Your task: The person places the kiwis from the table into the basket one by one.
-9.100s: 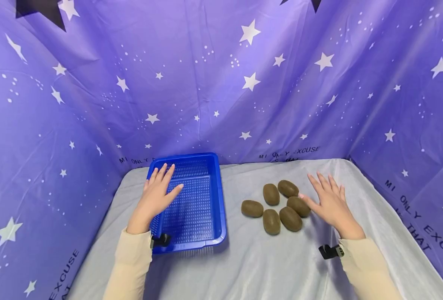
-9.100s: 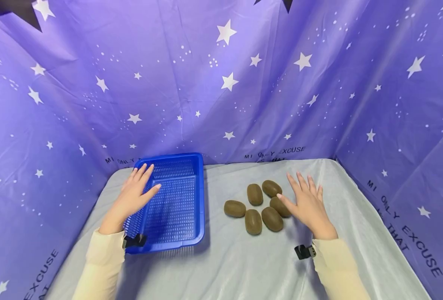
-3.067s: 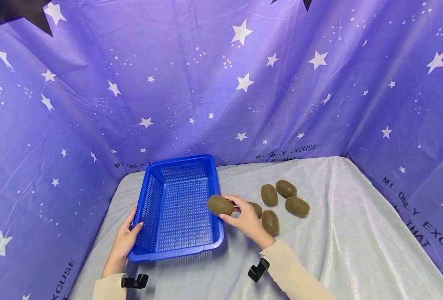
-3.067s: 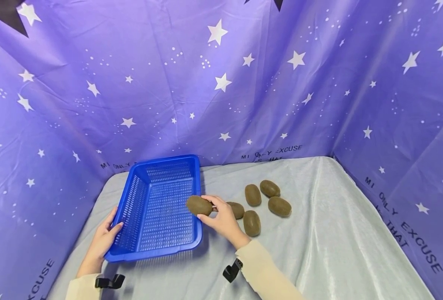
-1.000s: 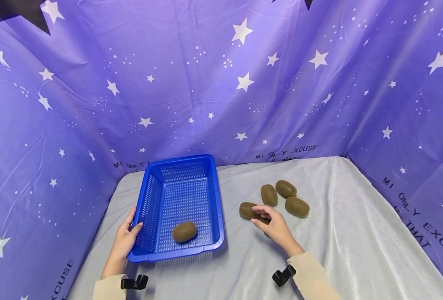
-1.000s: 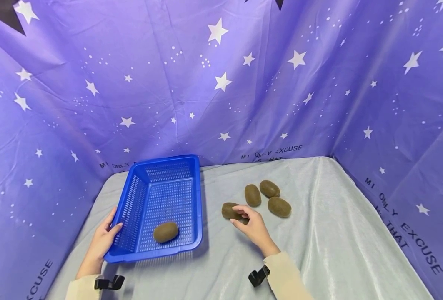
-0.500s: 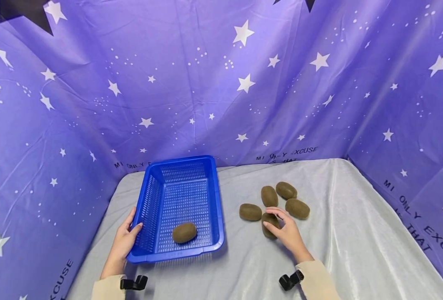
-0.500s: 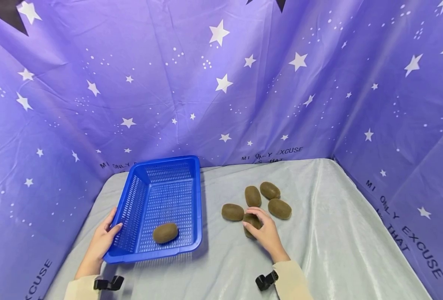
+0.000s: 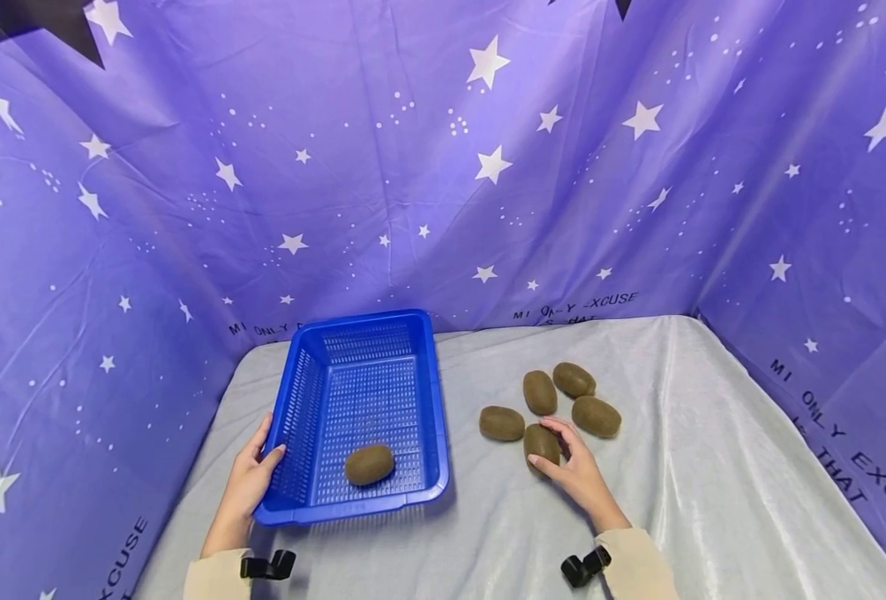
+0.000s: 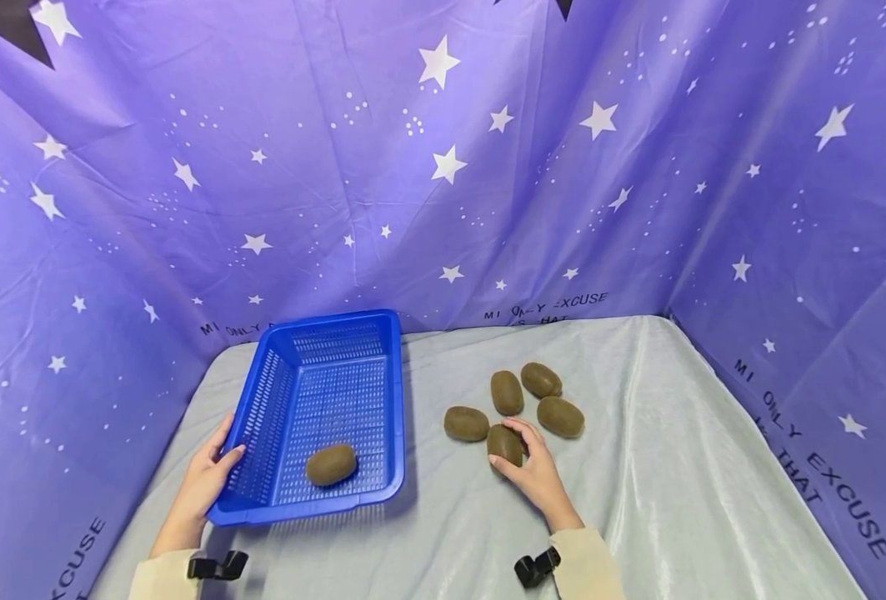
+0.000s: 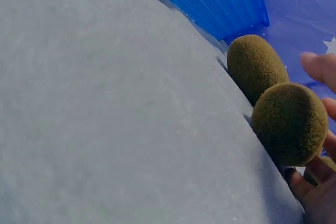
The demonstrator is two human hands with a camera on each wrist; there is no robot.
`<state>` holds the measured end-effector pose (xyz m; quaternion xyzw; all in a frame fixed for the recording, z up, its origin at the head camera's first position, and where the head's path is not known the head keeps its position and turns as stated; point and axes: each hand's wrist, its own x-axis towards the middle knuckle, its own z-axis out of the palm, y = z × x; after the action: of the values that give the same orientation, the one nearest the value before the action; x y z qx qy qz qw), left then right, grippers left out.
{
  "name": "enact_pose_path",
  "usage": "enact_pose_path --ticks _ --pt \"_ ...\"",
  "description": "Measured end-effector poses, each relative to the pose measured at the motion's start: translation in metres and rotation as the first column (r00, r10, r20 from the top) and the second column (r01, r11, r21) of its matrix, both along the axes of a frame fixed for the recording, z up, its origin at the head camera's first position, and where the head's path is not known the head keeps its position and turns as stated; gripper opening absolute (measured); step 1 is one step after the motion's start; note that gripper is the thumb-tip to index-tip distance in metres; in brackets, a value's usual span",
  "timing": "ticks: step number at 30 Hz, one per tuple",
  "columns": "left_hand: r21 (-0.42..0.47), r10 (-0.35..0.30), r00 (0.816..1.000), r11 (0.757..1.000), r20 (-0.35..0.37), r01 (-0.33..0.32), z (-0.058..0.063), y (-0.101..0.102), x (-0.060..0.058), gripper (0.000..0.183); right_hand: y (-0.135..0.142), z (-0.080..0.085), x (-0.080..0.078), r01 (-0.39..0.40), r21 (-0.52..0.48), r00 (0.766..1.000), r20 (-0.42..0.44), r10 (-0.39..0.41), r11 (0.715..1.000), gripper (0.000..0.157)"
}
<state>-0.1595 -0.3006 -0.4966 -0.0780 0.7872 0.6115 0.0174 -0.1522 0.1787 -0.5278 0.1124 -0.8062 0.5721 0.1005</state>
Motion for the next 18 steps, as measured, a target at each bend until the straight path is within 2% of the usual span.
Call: enact_pose_path --ticks 5,8,15,18 --pt "-0.008 0.003 1.0 1.0 0.002 -0.003 0.0 0.0 0.0 0.064 0.001 0.0 0.002 -0.033 0.019 0.998 0.05 0.032 0.999 0.063" --pt "-0.005 0.002 1.0 1.0 0.005 -0.002 0.0 0.0 0.0 0.063 0.003 -0.004 0.002 -0.041 0.04 0.998 0.049 0.039 0.998 0.067" --pt "0.006 0.004 1.0 1.0 0.012 -0.004 0.0 0.001 0.0 0.063 0.011 -0.035 -0.008 -0.043 0.054 0.996 0.078 0.039 0.998 0.076" --pt "0.01 0.003 1.0 1.0 0.007 -0.004 -0.001 0.0 0.0 0.063 0.012 -0.04 -0.01 -0.036 0.058 0.994 0.1 0.03 0.998 0.078"
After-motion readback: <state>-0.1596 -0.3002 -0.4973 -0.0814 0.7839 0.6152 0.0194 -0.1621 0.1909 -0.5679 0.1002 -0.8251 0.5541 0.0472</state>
